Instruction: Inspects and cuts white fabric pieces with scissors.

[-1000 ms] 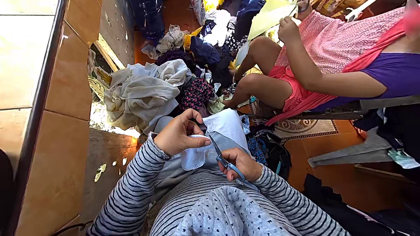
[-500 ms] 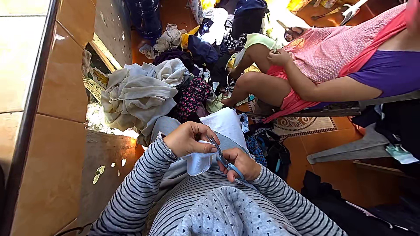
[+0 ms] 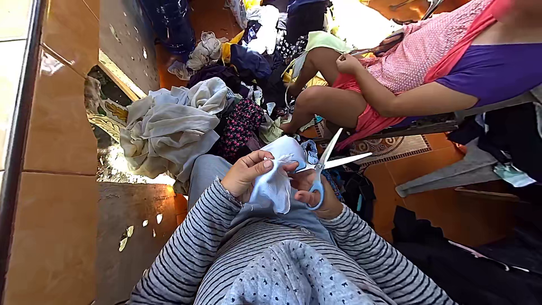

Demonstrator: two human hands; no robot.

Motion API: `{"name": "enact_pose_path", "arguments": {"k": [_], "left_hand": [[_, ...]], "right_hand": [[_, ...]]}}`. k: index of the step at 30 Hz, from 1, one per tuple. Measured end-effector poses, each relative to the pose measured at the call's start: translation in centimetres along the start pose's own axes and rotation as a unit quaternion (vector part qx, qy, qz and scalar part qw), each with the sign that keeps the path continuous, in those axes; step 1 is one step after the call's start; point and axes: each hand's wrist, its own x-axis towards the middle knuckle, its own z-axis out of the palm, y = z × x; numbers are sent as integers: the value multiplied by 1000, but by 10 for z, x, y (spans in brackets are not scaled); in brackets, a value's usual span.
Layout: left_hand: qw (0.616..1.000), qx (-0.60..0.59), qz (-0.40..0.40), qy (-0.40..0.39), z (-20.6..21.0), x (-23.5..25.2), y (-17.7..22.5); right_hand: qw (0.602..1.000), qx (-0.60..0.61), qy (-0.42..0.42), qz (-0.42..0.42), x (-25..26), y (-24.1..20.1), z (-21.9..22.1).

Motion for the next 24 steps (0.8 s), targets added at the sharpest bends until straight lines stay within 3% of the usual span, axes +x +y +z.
{"name": "enact_pose_path", "arguments": {"k": [5,9,11,17,24], "left_hand": [[984,-137,82,76,-5,3,-5],[955,-208,142,159,-20,0,12],[945,-242,158,152,-32,-4,11],[935,-292,190,73,-54,-12,-5],[954,-276,112,40,-56,-12,-15]], "right_hand": [[993,18,-36,114,1,2,23],[983,38,59,167,-1,7,27],[982,68,96,151,-1,7,27],[994,-2,86,73,-1,-3,12],[997,-15,63,30,-11,-22,-14]]}}
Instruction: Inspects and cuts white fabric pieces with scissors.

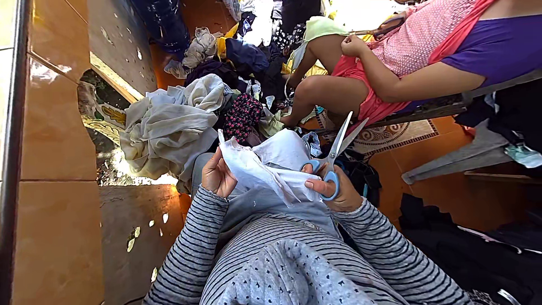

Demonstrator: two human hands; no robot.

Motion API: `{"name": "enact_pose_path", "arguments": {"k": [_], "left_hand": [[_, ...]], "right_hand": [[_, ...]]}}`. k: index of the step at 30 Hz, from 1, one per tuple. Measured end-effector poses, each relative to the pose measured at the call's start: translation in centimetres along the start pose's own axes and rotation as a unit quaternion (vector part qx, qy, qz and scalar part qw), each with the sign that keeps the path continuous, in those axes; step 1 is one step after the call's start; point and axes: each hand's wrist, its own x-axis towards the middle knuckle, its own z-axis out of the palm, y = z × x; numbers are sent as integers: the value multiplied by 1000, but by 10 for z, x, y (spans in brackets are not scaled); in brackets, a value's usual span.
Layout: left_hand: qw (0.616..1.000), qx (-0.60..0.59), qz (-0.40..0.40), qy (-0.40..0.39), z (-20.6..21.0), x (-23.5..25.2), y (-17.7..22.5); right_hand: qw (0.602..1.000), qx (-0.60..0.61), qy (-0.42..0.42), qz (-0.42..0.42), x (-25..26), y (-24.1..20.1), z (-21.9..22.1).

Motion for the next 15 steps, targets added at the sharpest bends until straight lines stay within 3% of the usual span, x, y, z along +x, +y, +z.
{"name": "enact_pose_path", "arguments": {"k": [2,3,5,6,8,10,15], "left_hand": [[993,118,-18,6,4,-1,-5],[980,197,-23,13,7,-1,-10],[916,399,-31,-12,12,0,-25],[868,492,-26,-52,10,3,-33],[777,620,2,-112,11,5,-49],[721,676,37,-149,17,5,-61],[685,703,65,-179,25,6,-72]], "right_hand": [[997,-70,28,5,-1,-5,-15],[985,-166,52,15,-1,-8,-22],[942,-325,84,24,-3,-6,-29],[937,-339,84,17,-4,-2,-29],[956,-280,86,1,-5,3,-21],[976,-195,93,-19,-7,6,-10],[979,-174,109,1,-6,6,-1]]}}
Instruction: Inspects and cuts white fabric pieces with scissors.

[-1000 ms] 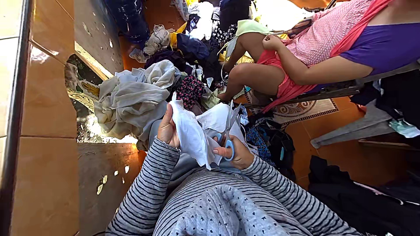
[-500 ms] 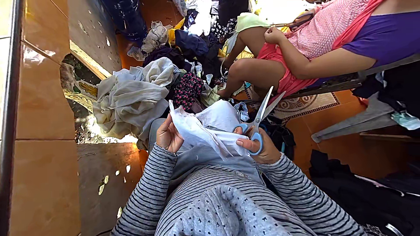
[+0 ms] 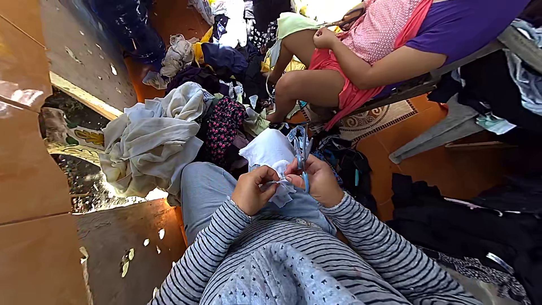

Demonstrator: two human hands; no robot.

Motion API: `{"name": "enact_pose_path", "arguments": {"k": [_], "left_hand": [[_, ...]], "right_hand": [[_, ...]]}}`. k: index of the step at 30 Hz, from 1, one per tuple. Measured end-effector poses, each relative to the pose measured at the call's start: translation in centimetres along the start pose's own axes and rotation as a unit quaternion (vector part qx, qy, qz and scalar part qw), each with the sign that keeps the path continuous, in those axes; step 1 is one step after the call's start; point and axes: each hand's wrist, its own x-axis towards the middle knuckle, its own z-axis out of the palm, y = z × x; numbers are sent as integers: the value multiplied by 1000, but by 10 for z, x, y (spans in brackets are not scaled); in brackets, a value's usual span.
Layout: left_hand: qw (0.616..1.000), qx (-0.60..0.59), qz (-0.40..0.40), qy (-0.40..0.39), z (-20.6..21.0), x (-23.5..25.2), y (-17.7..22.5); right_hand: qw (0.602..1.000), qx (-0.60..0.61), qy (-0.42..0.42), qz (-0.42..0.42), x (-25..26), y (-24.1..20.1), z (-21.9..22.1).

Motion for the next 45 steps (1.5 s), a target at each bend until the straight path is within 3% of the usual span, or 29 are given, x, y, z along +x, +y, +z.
{"name": "enact_pose_path", "arguments": {"k": [13,17,20,22,24,26,30,32,34,38,42,45], "left_hand": [[999,-40,-25,20,2,-1,-2],[997,-57,-43,5,1,0,2],[993,-100,-59,17,-2,0,5],[986,-139,-73,56,-6,0,2],[974,-161,-107,118,-10,0,-5],[954,-171,-164,184,-17,0,-15],[932,-89,-258,237,-30,-9,-41],[954,42,-225,196,-32,-17,-52],[972,131,-139,133,-28,-20,-52],[982,183,-33,-27,-16,-4,-40],[957,237,-79,-146,-8,13,-32],[943,256,-104,-184,-9,20,-25]], "right_hand": [[994,-59,-70,54,0,-7,0],[995,13,-81,56,1,-8,-1],[998,43,24,31,4,-13,-12],[983,-102,153,9,11,-14,-27],[947,-251,199,6,16,-10,-46],[941,-293,170,19,14,-7,-53],[964,-244,-9,109,-6,8,-31],[957,-258,-38,130,-16,16,-12],[957,-257,-26,133,-19,25,3],[960,-244,-8,138,-13,38,10],[971,-187,-23,145,-12,35,1],[976,-154,-30,150,-13,32,-5]]}}
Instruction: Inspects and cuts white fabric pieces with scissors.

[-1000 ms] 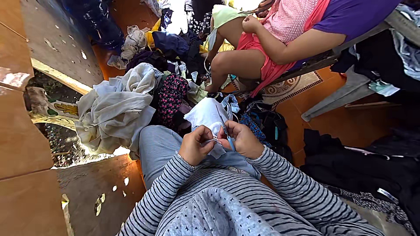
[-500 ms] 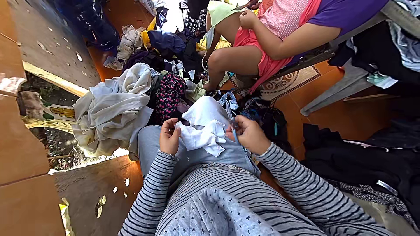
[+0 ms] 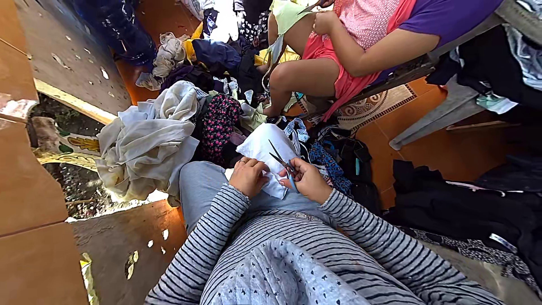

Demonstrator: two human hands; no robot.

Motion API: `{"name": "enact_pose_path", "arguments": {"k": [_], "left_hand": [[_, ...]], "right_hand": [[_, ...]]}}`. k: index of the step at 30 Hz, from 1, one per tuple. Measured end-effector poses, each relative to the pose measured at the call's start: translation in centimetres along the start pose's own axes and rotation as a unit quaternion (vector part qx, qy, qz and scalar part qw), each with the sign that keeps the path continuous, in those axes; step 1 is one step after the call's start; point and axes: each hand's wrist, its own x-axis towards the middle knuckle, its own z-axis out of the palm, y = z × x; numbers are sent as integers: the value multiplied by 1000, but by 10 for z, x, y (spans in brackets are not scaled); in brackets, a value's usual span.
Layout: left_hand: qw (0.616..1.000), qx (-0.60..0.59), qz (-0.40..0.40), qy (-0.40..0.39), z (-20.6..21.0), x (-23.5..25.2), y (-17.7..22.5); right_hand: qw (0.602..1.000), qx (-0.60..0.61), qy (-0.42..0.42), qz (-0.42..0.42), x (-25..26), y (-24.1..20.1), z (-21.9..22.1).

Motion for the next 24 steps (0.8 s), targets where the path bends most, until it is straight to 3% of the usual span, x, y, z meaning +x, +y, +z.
{"name": "enact_pose_path", "arguments": {"k": [5,8,11,15,19,21,24], "left_hand": [[993,-47,80,67,-6,-7,6],[983,-60,126,120,-15,-13,14],[978,-38,151,139,-29,-20,23],[982,-116,151,16,-60,-35,30],[931,-312,184,-50,-75,-45,21],[947,-277,131,-98,-86,-50,18],[973,-125,32,-193,-111,-60,16]], "right_hand": [[995,34,17,-88,-2,-4,2],[984,84,-14,-154,-1,-14,5],[977,123,-45,-169,2,-32,2],[956,174,-142,-189,4,-57,-18],[930,187,-251,-192,3,-72,-40],[936,184,-241,-178,4,-76,-44],[942,203,-205,-170,3,-78,-47]]}}
